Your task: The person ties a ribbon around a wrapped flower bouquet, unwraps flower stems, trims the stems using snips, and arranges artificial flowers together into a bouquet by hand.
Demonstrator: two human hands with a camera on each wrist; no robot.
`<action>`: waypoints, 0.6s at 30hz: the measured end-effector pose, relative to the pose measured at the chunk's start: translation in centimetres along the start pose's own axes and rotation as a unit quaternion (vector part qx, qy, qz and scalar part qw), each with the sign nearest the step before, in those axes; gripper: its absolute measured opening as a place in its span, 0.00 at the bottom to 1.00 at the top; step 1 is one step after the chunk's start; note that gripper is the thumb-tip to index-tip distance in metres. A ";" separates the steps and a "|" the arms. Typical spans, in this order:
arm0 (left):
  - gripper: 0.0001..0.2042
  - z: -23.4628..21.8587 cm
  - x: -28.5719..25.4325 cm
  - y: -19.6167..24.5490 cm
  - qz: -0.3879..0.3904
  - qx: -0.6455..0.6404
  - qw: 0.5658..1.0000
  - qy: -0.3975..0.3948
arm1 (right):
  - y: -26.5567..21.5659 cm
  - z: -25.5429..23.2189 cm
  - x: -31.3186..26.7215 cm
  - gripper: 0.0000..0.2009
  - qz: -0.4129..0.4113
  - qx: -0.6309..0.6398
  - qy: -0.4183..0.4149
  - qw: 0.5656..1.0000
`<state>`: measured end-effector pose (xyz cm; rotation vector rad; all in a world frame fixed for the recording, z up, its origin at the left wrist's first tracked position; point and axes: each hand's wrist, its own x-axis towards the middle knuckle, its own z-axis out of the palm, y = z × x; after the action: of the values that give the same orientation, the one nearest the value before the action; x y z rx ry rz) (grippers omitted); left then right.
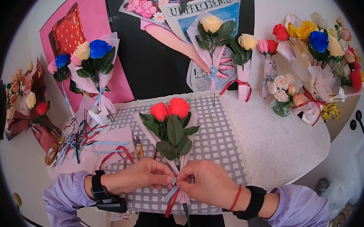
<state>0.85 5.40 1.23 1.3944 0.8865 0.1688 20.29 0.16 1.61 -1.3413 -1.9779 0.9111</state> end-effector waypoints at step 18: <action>0.06 0.5 -0.2 -0.5 -0.001 -0.082 0.996 -0.023 | -0.1 1.7 -1.5 0.07 0.224 0.297 0.026 0.928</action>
<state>0.86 4.75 0.85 1.2403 0.8178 0.2026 19.43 -1.67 0.58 -1.4312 -1.2012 1.5175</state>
